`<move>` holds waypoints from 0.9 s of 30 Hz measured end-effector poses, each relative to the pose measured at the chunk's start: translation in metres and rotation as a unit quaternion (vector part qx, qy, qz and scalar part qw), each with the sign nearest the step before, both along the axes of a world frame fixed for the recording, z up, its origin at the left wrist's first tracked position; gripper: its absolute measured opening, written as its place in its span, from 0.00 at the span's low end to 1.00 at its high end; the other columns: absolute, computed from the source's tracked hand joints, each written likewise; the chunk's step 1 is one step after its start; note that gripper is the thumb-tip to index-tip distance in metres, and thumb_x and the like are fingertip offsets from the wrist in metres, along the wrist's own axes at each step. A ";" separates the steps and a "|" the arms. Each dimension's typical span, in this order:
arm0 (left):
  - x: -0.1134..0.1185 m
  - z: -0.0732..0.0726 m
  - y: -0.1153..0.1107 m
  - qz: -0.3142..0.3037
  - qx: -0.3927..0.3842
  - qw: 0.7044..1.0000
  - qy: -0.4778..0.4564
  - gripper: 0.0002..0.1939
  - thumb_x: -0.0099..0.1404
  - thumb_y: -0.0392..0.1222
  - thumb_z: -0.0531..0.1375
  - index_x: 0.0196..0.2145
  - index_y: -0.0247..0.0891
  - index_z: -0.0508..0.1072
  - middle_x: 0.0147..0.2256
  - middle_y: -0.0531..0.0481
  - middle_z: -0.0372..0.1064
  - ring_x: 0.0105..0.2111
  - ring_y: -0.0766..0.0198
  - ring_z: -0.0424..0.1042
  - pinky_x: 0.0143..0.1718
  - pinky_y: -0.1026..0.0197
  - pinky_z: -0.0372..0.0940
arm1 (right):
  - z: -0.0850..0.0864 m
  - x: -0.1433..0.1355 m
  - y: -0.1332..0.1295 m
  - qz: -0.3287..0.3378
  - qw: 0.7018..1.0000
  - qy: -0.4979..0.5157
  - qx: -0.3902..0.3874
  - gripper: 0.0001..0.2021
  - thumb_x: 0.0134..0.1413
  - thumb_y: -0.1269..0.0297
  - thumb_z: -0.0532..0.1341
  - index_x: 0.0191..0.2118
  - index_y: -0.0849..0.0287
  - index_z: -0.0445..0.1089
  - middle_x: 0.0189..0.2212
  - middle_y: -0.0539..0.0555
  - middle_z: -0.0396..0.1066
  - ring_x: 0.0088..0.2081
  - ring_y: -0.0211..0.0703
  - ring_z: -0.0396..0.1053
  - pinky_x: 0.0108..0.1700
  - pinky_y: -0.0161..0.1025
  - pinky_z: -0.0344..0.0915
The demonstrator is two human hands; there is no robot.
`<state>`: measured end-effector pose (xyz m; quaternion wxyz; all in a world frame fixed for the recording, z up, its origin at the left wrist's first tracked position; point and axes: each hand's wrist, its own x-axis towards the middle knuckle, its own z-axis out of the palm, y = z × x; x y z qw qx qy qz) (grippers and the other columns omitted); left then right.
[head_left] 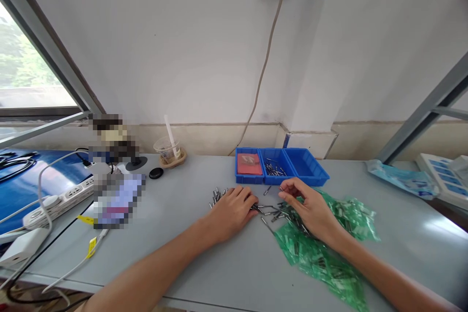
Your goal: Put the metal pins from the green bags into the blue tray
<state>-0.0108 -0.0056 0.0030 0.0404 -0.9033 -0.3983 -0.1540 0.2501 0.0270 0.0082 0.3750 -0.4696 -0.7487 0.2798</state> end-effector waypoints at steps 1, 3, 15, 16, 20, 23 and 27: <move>0.000 0.001 0.000 0.002 -0.001 1.000 0.001 0.09 0.79 0.45 0.56 0.51 0.38 0.68 0.47 0.46 0.67 0.47 0.53 0.68 0.46 0.52 0.66 | 0.000 0.000 0.000 -0.001 1.000 0.003 -0.001 0.13 0.69 0.47 0.60 0.43 0.51 0.70 0.37 0.53 0.73 0.39 0.49 0.69 0.41 0.43 0.67; 0.000 0.001 -0.001 0.006 -0.001 1.000 0.003 0.09 0.79 0.44 0.57 0.52 0.38 0.68 0.47 0.45 0.67 0.46 0.53 0.68 0.46 0.52 0.66 | -0.001 0.000 0.000 0.001 1.000 0.015 -0.010 0.13 0.69 0.47 0.59 0.43 0.51 0.69 0.34 0.52 0.71 0.36 0.47 0.68 0.39 0.42 0.67; -0.001 -0.002 0.000 0.019 0.003 1.000 -0.001 0.09 0.78 0.45 0.58 0.51 0.40 0.68 0.48 0.46 0.68 0.47 0.53 0.68 0.47 0.52 0.64 | -0.004 0.001 0.004 0.018 0.994 0.088 -0.061 0.15 0.68 0.46 0.60 0.50 0.50 0.71 0.39 0.53 0.74 0.35 0.47 0.72 0.41 0.44 0.71; -0.001 -0.002 0.001 0.020 0.002 1.000 0.000 0.09 0.78 0.45 0.58 0.50 0.40 0.68 0.47 0.47 0.68 0.47 0.53 0.67 0.47 0.52 0.64 | -0.004 0.002 0.004 0.020 0.994 0.091 -0.060 0.16 0.68 0.46 0.60 0.51 0.50 0.72 0.41 0.54 0.74 0.37 0.47 0.73 0.43 0.45 0.72; 0.000 -0.004 0.001 0.018 0.002 1.000 0.001 0.08 0.78 0.45 0.58 0.48 0.39 0.68 0.46 0.47 0.68 0.47 0.53 0.67 0.47 0.52 0.63 | -0.004 0.003 0.006 0.022 0.993 0.097 -0.058 0.16 0.67 0.47 0.61 0.52 0.50 0.72 0.44 0.54 0.75 0.39 0.48 0.75 0.46 0.47 0.72; 0.000 -0.005 0.002 0.018 0.003 1.000 -0.002 0.07 0.78 0.45 0.58 0.46 0.39 0.68 0.45 0.47 0.68 0.45 0.53 0.67 0.46 0.52 0.63 | -0.004 0.004 0.006 0.019 0.993 0.096 -0.059 0.16 0.67 0.47 0.62 0.51 0.51 0.72 0.39 0.53 0.75 0.39 0.49 0.74 0.45 0.46 0.72; 0.000 -0.004 0.001 0.012 0.004 1.000 -0.004 0.07 0.79 0.45 0.57 0.45 0.39 0.68 0.45 0.47 0.68 0.45 0.54 0.67 0.47 0.53 0.62 | -0.002 0.004 0.006 0.012 0.995 0.085 -0.054 0.14 0.67 0.47 0.62 0.45 0.52 0.71 0.34 0.51 0.72 0.36 0.47 0.72 0.42 0.43 0.70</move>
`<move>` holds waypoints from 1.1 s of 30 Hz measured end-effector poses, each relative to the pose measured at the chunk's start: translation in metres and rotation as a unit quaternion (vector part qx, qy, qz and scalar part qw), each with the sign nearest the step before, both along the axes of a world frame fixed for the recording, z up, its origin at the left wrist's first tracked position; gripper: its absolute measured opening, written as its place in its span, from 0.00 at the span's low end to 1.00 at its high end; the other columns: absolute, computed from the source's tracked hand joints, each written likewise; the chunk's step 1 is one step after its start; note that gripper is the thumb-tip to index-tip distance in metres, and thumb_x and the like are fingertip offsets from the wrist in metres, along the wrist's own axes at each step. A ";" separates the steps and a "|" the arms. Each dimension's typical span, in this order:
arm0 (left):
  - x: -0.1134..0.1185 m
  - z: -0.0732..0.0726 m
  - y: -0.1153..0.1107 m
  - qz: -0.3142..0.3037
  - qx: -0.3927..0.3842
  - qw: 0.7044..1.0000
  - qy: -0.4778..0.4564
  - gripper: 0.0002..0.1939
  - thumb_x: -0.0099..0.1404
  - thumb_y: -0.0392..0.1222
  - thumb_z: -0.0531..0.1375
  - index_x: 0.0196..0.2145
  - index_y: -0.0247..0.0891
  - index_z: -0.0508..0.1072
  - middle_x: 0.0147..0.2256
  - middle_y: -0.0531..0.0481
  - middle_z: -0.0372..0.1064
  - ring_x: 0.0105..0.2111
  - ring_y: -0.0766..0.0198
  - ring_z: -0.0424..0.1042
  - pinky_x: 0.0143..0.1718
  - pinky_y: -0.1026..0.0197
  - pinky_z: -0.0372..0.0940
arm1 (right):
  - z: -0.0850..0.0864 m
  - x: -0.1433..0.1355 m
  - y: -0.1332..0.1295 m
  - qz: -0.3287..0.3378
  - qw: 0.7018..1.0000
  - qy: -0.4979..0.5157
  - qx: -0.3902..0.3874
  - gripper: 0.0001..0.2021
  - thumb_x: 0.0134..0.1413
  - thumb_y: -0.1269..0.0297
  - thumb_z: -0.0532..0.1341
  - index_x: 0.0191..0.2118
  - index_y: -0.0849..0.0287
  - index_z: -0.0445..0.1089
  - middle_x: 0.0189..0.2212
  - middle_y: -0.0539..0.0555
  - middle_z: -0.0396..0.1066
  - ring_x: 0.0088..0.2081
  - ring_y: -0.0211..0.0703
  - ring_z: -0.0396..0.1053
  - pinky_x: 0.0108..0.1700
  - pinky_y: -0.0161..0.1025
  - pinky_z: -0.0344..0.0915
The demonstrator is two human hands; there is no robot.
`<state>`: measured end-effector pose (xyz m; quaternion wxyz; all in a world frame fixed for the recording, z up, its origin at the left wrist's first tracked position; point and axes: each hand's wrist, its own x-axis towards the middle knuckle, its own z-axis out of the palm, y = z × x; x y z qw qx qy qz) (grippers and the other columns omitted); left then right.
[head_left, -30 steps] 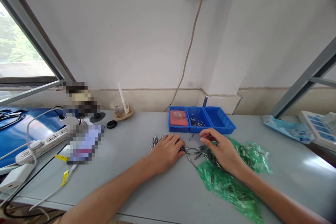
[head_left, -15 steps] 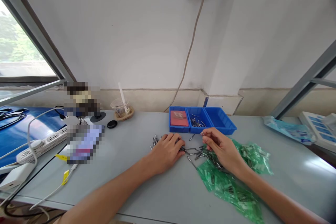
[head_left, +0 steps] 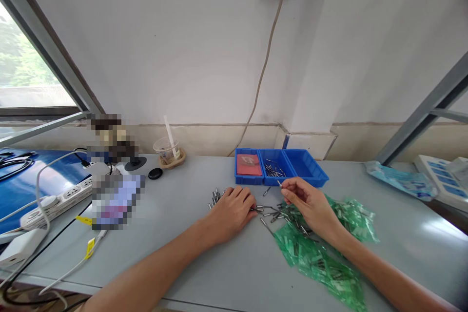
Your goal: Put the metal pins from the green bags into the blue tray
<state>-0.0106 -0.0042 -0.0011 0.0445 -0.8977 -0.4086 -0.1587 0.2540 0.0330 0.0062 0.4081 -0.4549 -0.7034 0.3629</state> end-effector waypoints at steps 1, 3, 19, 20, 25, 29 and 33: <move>0.000 0.000 0.000 -0.002 0.000 1.000 -0.001 0.07 0.79 0.45 0.57 0.45 0.39 0.68 0.45 0.47 0.68 0.45 0.54 0.67 0.47 0.53 0.62 | 0.001 0.000 0.000 -0.002 1.000 -0.005 0.001 0.13 0.68 0.47 0.61 0.44 0.52 0.71 0.34 0.51 0.71 0.36 0.46 0.71 0.41 0.43 0.69; 0.000 0.001 0.000 -0.003 0.002 1.000 -0.002 0.07 0.79 0.45 0.57 0.44 0.39 0.68 0.45 0.47 0.68 0.45 0.54 0.67 0.47 0.53 0.62 | 0.002 0.000 -0.001 -0.004 1.000 -0.011 0.002 0.14 0.69 0.47 0.60 0.43 0.52 0.70 0.33 0.51 0.70 0.35 0.45 0.70 0.40 0.42 0.67; 0.001 0.000 0.000 -0.001 -0.001 1.000 -0.002 0.06 0.78 0.43 0.59 0.44 0.38 0.68 0.44 0.47 0.69 0.45 0.54 0.68 0.47 0.53 0.62 | -0.001 -0.002 0.000 -0.006 0.999 0.044 -0.004 0.12 0.67 0.48 0.62 0.43 0.51 0.67 0.33 0.51 0.67 0.34 0.45 0.65 0.35 0.40 0.67; 0.001 0.000 0.000 -0.002 0.001 1.000 -0.004 0.06 0.78 0.43 0.59 0.44 0.38 0.68 0.44 0.48 0.69 0.45 0.54 0.68 0.47 0.54 0.62 | -0.001 -0.002 -0.001 -0.011 0.999 0.040 0.005 0.13 0.67 0.48 0.63 0.41 0.52 0.66 0.34 0.51 0.67 0.34 0.44 0.64 0.34 0.40 0.67; 0.001 -0.002 0.001 -0.002 0.007 1.000 -0.008 0.06 0.78 0.44 0.59 0.43 0.39 0.68 0.43 0.48 0.68 0.45 0.55 0.67 0.47 0.53 0.62 | 0.002 -0.004 -0.003 -0.009 1.000 0.019 0.023 0.14 0.66 0.50 0.64 0.37 0.52 0.63 0.35 0.51 0.64 0.34 0.43 0.61 0.35 0.39 0.64; 0.000 -0.002 0.001 0.001 0.011 1.000 -0.006 0.07 0.77 0.44 0.59 0.43 0.39 0.68 0.43 0.48 0.68 0.45 0.54 0.67 0.47 0.53 0.62 | 0.003 -0.004 -0.003 0.002 1.000 0.017 0.018 0.15 0.65 0.48 0.64 0.37 0.53 0.64 0.33 0.50 0.62 0.33 0.43 0.61 0.35 0.39 0.64; 0.000 -0.001 0.000 0.006 0.012 1.000 -0.001 0.07 0.77 0.45 0.59 0.43 0.39 0.68 0.44 0.47 0.68 0.45 0.54 0.67 0.47 0.53 0.61 | 0.005 -0.002 -0.003 0.021 0.999 0.028 -0.015 0.14 0.67 0.46 0.62 0.40 0.53 0.70 0.33 0.51 0.66 0.33 0.44 0.62 0.35 0.40 0.65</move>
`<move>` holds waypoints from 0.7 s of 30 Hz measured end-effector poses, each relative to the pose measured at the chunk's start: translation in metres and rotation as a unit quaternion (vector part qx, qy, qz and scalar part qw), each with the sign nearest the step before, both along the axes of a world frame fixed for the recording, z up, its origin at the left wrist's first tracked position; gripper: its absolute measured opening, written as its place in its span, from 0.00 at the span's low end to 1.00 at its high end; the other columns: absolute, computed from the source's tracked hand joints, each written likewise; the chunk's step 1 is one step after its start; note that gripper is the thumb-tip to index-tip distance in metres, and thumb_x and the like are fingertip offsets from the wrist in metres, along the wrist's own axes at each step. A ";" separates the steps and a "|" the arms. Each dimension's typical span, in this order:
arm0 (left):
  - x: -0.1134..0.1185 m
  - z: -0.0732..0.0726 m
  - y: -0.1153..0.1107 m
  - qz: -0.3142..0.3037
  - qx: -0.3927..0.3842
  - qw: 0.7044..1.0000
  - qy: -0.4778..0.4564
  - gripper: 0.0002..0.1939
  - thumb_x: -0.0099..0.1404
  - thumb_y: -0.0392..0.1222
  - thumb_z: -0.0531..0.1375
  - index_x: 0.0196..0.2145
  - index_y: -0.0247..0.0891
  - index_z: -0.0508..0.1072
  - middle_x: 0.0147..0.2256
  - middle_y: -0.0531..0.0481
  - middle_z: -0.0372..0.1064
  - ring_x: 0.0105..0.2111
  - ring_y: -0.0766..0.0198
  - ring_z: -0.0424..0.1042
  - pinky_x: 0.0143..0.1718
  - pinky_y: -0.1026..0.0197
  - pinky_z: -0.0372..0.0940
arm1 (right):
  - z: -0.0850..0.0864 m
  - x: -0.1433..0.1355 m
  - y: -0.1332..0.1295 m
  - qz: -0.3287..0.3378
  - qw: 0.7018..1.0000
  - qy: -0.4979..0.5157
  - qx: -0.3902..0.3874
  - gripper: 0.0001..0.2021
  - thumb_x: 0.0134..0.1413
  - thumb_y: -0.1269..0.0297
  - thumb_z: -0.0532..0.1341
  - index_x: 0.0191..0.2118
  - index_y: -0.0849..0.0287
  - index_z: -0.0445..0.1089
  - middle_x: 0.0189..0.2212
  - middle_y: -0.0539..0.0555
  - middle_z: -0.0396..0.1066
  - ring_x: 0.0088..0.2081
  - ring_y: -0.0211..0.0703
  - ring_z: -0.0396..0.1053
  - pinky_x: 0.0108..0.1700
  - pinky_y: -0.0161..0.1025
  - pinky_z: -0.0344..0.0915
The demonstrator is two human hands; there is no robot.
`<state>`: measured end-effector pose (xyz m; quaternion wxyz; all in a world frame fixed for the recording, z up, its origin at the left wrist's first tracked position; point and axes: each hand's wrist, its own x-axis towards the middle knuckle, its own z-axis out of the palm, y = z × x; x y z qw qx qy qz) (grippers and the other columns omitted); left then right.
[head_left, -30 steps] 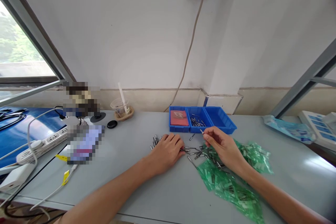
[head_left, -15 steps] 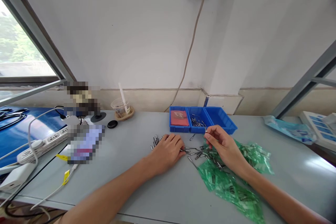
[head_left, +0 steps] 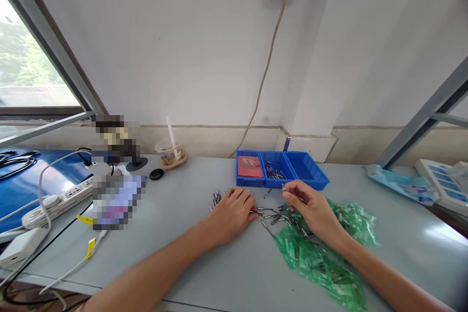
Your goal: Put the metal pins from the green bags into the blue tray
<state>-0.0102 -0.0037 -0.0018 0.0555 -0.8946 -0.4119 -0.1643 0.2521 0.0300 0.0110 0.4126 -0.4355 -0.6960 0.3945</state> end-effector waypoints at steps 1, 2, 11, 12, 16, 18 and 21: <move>0.000 0.000 0.000 0.001 0.000 1.000 0.001 0.07 0.78 0.45 0.59 0.43 0.39 0.68 0.44 0.47 0.68 0.45 0.54 0.67 0.47 0.53 0.61 | 0.001 0.000 0.000 0.007 1.000 0.008 -0.014 0.15 0.67 0.46 0.62 0.42 0.53 0.71 0.34 0.51 0.68 0.33 0.44 0.63 0.35 0.40 0.66; 0.000 0.000 -0.001 0.003 0.000 1.000 0.002 0.07 0.78 0.45 0.58 0.43 0.39 0.68 0.44 0.47 0.68 0.45 0.54 0.67 0.47 0.53 0.61 | 0.002 0.000 -0.001 0.014 0.999 0.018 -0.028 0.15 0.68 0.46 0.61 0.43 0.53 0.72 0.35 0.52 0.69 0.32 0.43 0.64 0.35 0.40 0.66; 0.001 -0.002 -0.002 0.029 0.030 0.999 0.016 0.09 0.77 0.48 0.58 0.44 0.40 0.68 0.45 0.46 0.68 0.46 0.52 0.66 0.54 0.45 0.58 | 0.007 -0.002 -0.005 0.026 0.992 0.096 -0.078 0.18 0.68 0.43 0.60 0.47 0.53 0.73 0.35 0.52 0.68 0.31 0.41 0.64 0.32 0.38 0.66; 0.001 -0.001 -0.002 0.031 0.030 0.999 0.016 0.09 0.77 0.48 0.58 0.43 0.40 0.68 0.45 0.46 0.68 0.46 0.52 0.66 0.53 0.46 0.58 | 0.007 -0.002 -0.005 0.022 0.993 0.092 -0.075 0.19 0.67 0.43 0.61 0.48 0.53 0.73 0.36 0.53 0.69 0.32 0.42 0.64 0.33 0.38 0.67; 0.000 0.002 -0.002 0.029 0.022 0.999 0.021 0.09 0.78 0.48 0.57 0.43 0.40 0.68 0.45 0.46 0.68 0.46 0.52 0.66 0.52 0.47 0.59 | 0.007 -0.001 -0.003 -0.016 0.998 0.046 -0.034 0.18 0.64 0.43 0.64 0.46 0.53 0.73 0.35 0.53 0.70 0.33 0.44 0.66 0.34 0.40 0.69; 0.000 0.003 -0.003 0.030 0.021 0.999 0.020 0.09 0.78 0.48 0.57 0.44 0.40 0.68 0.45 0.46 0.68 0.46 0.52 0.66 0.52 0.47 0.60 | 0.005 0.001 -0.002 -0.041 0.999 0.023 0.001 0.17 0.62 0.44 0.66 0.44 0.53 0.74 0.34 0.53 0.71 0.35 0.46 0.67 0.35 0.41 0.69; 0.000 0.003 -0.003 0.028 0.024 0.999 0.015 0.09 0.78 0.48 0.57 0.44 0.40 0.68 0.45 0.46 0.68 0.46 0.52 0.66 0.52 0.47 0.59 | 0.003 0.003 -0.001 -0.072 0.996 -0.005 0.045 0.16 0.61 0.45 0.67 0.40 0.53 0.75 0.34 0.54 0.73 0.37 0.49 0.69 0.39 0.44 0.69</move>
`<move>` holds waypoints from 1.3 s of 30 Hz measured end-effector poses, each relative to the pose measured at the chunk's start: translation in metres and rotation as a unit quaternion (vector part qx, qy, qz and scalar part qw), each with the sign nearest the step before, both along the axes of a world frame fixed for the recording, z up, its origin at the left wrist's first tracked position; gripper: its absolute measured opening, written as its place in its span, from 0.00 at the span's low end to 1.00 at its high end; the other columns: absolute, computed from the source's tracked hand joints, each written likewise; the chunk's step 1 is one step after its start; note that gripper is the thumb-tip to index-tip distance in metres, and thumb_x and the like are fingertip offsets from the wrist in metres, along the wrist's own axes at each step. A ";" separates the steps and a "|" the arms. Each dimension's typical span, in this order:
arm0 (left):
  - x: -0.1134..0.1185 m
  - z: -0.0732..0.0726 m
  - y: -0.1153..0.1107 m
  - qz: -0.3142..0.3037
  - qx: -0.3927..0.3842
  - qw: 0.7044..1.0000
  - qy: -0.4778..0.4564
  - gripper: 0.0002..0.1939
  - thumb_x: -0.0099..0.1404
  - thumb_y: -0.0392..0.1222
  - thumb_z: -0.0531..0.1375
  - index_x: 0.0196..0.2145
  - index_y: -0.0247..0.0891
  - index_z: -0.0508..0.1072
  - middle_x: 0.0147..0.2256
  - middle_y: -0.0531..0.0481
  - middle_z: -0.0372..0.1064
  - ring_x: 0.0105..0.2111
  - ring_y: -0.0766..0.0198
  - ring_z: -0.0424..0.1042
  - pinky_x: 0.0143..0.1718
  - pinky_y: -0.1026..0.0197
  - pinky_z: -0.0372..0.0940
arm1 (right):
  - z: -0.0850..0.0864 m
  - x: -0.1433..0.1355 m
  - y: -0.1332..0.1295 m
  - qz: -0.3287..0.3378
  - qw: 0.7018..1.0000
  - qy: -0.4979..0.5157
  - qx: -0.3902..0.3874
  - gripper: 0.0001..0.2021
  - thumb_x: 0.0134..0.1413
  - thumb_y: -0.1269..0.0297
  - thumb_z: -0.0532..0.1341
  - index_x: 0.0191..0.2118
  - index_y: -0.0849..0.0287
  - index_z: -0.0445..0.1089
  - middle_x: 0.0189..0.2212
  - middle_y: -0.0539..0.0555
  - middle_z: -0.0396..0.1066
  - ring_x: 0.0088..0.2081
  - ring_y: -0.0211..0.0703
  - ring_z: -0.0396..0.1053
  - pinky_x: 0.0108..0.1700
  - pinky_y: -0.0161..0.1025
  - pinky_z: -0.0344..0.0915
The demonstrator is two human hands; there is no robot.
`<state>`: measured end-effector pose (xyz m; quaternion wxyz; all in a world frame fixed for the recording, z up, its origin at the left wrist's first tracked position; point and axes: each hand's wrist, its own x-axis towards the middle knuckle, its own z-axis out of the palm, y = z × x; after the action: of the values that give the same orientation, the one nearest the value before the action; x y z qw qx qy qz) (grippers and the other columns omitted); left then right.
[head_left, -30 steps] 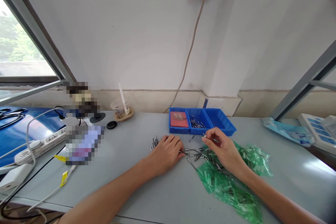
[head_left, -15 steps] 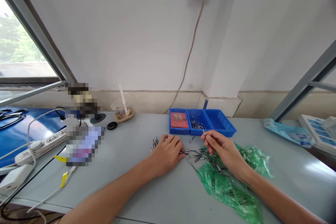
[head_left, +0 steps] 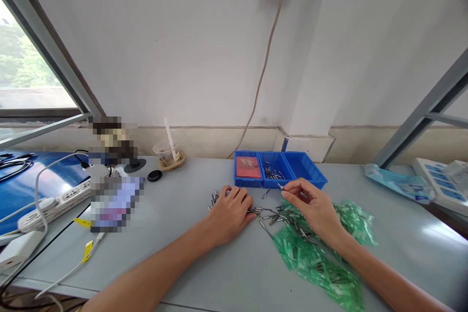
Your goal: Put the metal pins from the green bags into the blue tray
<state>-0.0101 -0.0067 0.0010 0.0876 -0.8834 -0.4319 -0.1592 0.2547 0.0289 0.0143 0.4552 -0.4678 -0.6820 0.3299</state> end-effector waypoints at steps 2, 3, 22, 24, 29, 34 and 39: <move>0.000 -0.001 0.000 -0.002 0.002 1.000 -0.004 0.09 0.78 0.48 0.57 0.44 0.40 0.68 0.45 0.46 0.67 0.46 0.52 0.66 0.53 0.47 0.59 | 0.000 0.001 0.000 -0.009 1.000 -0.011 0.014 0.15 0.60 0.45 0.68 0.39 0.52 0.75 0.34 0.54 0.73 0.37 0.50 0.69 0.39 0.44 0.69; 0.000 -0.001 0.000 -0.002 0.003 1.000 -0.005 0.09 0.78 0.48 0.57 0.44 0.40 0.68 0.45 0.46 0.67 0.46 0.53 0.67 0.53 0.47 0.59 | 0.000 0.001 0.000 -0.012 1.000 -0.015 0.017 0.15 0.61 0.46 0.68 0.39 0.52 0.75 0.34 0.54 0.73 0.37 0.49 0.69 0.39 0.44 0.68; 0.000 -0.001 0.000 -0.001 -0.001 1.000 0.000 0.09 0.78 0.48 0.57 0.44 0.40 0.68 0.45 0.46 0.68 0.45 0.53 0.67 0.53 0.46 0.59 | 0.000 -0.001 0.000 0.035 0.996 0.067 -0.044 0.19 0.69 0.43 0.58 0.46 0.54 0.72 0.33 0.53 0.69 0.31 0.43 0.66 0.32 0.39 0.67; 0.000 -0.001 0.000 0.000 -0.002 1.000 0.000 0.08 0.78 0.48 0.57 0.44 0.41 0.68 0.45 0.46 0.68 0.45 0.53 0.67 0.54 0.47 0.59 | 0.001 -0.002 0.000 0.036 0.995 0.086 -0.043 0.18 0.69 0.44 0.58 0.46 0.54 0.71 0.33 0.53 0.69 0.32 0.43 0.66 0.32 0.39 0.68; 0.000 -0.001 0.000 0.000 -0.006 1.000 0.003 0.08 0.78 0.47 0.57 0.44 0.40 0.68 0.45 0.46 0.68 0.46 0.52 0.67 0.54 0.46 0.59 | 0.002 -0.002 0.002 0.023 0.995 0.092 -0.035 0.15 0.68 0.46 0.61 0.42 0.53 0.67 0.34 0.51 0.69 0.31 0.42 0.66 0.35 0.40 0.69; 0.000 0.000 0.000 -0.001 -0.009 1.000 0.001 0.08 0.78 0.47 0.57 0.44 0.40 0.68 0.45 0.46 0.68 0.46 0.52 0.67 0.54 0.46 0.59 | 0.001 -0.001 0.002 0.001 0.999 0.050 -0.008 0.14 0.66 0.48 0.64 0.37 0.52 0.65 0.31 0.49 0.64 0.31 0.42 0.62 0.33 0.38 0.66; 0.000 -0.002 0.001 -0.001 -0.007 1.000 -0.001 0.08 0.78 0.47 0.57 0.44 0.40 0.67 0.45 0.46 0.68 0.46 0.52 0.67 0.54 0.46 0.59 | 0.004 -0.002 -0.001 -0.014 1.000 0.002 0.021 0.14 0.64 0.49 0.65 0.36 0.53 0.66 0.33 0.50 0.65 0.33 0.44 0.63 0.34 0.38 0.63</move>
<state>-0.0104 -0.0058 -0.0007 0.0811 -0.8841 -0.4326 -0.1572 0.2522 0.0279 0.0180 0.4710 -0.4669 -0.6814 0.3098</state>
